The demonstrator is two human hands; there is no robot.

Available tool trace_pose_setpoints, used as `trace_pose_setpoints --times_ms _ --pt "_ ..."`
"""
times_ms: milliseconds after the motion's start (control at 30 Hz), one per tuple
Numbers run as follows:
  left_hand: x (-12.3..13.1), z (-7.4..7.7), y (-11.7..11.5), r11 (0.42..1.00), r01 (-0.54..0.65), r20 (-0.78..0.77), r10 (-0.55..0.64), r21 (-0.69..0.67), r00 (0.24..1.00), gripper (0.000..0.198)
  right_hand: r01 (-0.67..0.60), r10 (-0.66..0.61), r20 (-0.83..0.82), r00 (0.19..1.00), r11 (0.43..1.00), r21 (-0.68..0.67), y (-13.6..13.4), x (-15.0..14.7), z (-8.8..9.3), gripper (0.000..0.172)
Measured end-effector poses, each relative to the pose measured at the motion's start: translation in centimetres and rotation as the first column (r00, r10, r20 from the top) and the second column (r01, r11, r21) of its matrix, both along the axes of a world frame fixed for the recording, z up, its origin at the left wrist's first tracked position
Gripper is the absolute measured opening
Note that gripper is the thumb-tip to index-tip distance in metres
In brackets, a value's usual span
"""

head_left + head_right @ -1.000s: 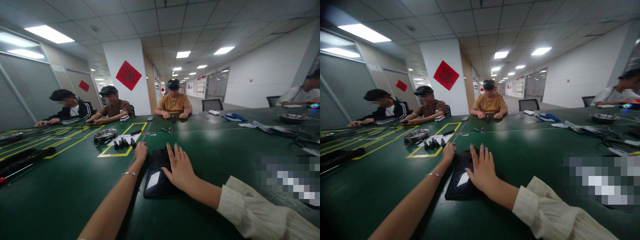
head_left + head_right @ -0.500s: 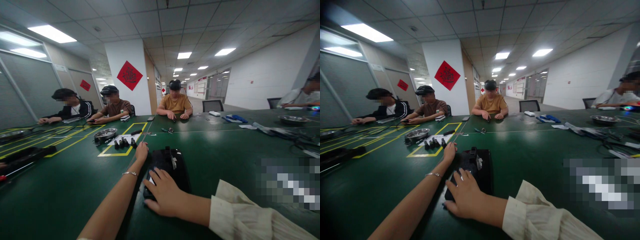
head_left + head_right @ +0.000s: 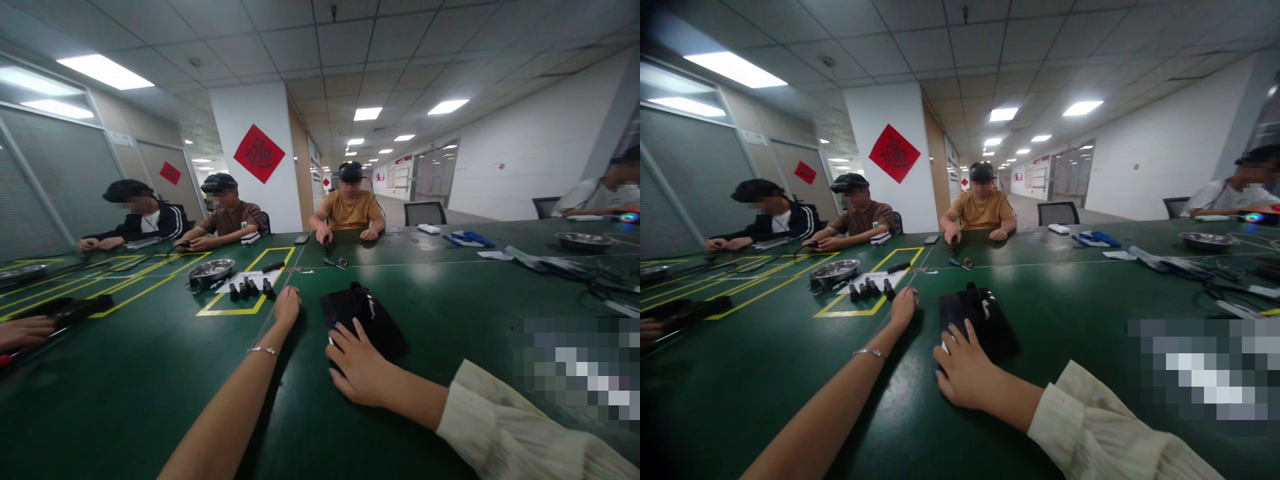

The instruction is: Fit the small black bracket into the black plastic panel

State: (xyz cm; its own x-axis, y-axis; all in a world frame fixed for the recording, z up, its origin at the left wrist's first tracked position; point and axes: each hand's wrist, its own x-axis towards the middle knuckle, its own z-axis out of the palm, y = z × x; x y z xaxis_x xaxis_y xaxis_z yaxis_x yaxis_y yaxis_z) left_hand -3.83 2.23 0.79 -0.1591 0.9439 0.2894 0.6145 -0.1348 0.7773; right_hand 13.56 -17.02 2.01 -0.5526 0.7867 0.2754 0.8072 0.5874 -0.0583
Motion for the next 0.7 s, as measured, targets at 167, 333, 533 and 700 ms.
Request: trace_pose_setpoints --times_ms 167,333,533,700 --pt "-0.1 -0.1 0.2 1.000 0.004 -0.027 -0.005 -0.024 1.000 0.028 0.296 -0.301 -0.010 0.954 0.944 -0.147 1.2 3.0 -0.4 0.044" --pt "-0.1 -0.2 0.3 1.000 0.009 -0.063 -0.010 -0.022 0.998 0.028 0.537 -0.530 0.083 0.844 0.828 -0.161 3.7 6.2 -1.2 0.052" --pt "-0.1 0.2 0.0 0.999 0.007 -0.080 -0.010 -0.037 0.997 0.028 0.710 -0.692 0.161 0.704 0.672 -0.213 5.8 9.7 -0.9 0.052" --pt "0.0 0.5 -0.4 0.999 0.022 -0.090 -0.027 -0.048 0.996 0.029 0.832 -0.830 0.168 0.533 0.476 -0.285 7.2 13.0 -0.2 0.044"
